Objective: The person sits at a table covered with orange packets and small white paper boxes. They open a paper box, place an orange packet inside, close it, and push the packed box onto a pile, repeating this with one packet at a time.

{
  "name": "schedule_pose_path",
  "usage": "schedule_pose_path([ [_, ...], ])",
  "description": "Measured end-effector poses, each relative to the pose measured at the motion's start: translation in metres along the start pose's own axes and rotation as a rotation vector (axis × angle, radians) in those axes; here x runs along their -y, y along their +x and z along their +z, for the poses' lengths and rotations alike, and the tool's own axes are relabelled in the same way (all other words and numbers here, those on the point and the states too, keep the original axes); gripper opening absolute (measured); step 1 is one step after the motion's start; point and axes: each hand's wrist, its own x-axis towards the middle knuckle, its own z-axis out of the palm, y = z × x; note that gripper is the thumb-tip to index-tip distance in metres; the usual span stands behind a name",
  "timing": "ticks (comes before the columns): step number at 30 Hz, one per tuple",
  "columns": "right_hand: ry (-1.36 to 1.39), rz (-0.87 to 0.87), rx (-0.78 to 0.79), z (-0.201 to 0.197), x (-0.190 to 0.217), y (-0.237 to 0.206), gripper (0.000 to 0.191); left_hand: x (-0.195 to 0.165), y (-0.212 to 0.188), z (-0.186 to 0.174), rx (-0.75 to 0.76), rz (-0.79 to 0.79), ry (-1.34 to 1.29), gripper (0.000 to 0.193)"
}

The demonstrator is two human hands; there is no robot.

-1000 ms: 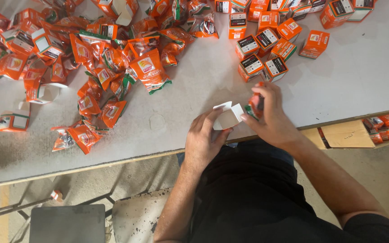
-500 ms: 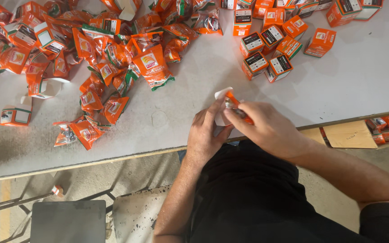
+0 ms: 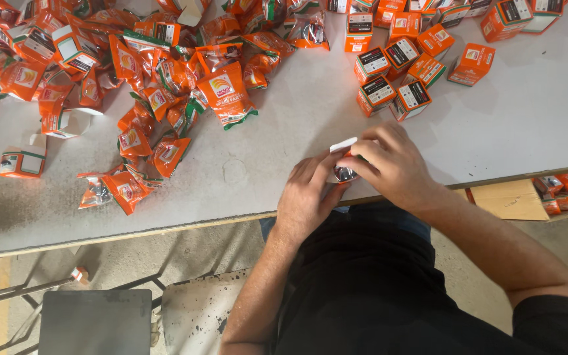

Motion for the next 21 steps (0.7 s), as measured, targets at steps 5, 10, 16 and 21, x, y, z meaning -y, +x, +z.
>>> schedule_pose_path([
  [5, -0.025, -0.044, -0.059, 0.005, -0.005, -0.020, 0.027, -0.001, -0.003, 0.002, -0.031, 0.038, 0.093, 0.054],
  [10, -0.140, -0.036, 0.002, -0.002, 0.007, -0.036, 0.038, 0.001, -0.010, 0.010, -0.032, -0.027, 0.148, 0.056],
  [16, -0.180, -0.007, 0.146, -0.003, 0.011, -0.026, 0.040, 0.000, -0.016, 0.008, -0.204, 0.027, 0.100, 0.054],
  [21, -0.046, 0.064, 0.206, 0.006, 0.003, -0.024, 0.042, -0.008, -0.011, 0.005, -0.168, 0.171, 0.310, 0.050],
])
